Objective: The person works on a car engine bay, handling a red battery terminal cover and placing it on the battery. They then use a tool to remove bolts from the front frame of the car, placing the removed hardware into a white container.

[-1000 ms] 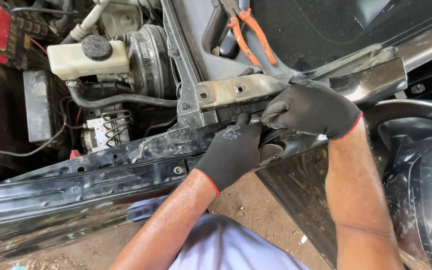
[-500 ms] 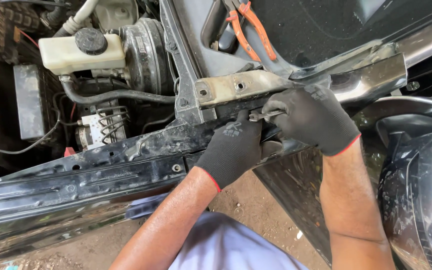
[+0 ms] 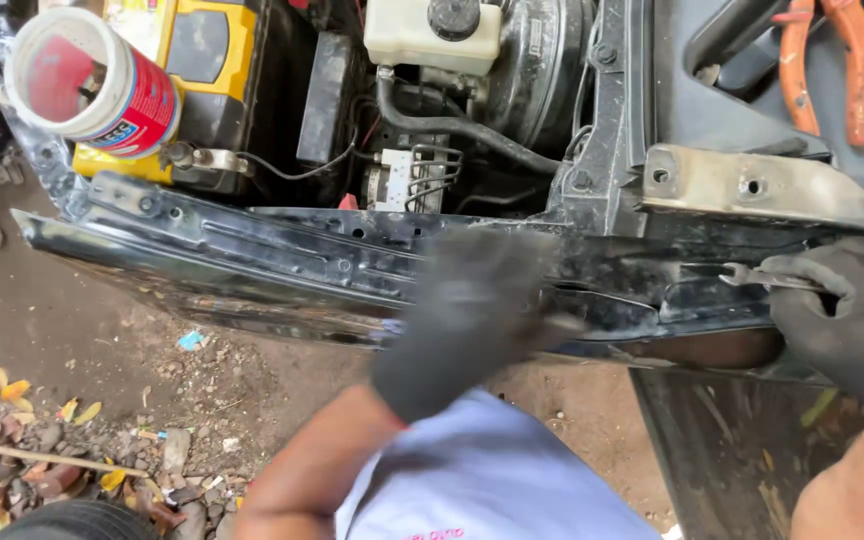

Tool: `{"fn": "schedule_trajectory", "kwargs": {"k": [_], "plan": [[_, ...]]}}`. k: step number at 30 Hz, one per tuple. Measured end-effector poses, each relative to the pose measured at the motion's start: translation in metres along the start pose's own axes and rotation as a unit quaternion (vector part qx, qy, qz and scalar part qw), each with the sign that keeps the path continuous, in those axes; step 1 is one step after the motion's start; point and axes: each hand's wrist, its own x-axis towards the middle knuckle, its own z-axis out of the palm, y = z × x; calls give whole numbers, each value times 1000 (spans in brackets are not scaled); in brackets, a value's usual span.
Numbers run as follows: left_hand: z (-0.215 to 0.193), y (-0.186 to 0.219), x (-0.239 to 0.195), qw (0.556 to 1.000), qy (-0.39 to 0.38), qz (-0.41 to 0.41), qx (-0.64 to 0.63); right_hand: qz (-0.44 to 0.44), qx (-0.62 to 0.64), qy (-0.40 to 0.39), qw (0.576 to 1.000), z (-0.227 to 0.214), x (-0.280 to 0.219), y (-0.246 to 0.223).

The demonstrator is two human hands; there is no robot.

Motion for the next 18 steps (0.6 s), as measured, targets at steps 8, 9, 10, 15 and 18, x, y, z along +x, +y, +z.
{"fn": "schedule_trajectory", "kwargs": {"k": [8, 9, 10, 15, 18], "plan": [[-113, -112, -30, 972, -157, -120, 128, 35, -85, -39, 995, -11, 10, -33], [-118, -114, -24, 972, -179, -99, 117, 35, -73, -36, 996, -11, 5, -31], [-120, -118, -20, 973, -183, -90, 106, 48, -79, -35, 995, -11, 8, -38], [-124, -141, -24, 944, -269, -126, 146, 54, -129, 0, 990, -9, 9, -58], [-125, -142, -23, 961, -218, -106, 136, -17, -179, -25, 983, -4, -7, -21]]}}
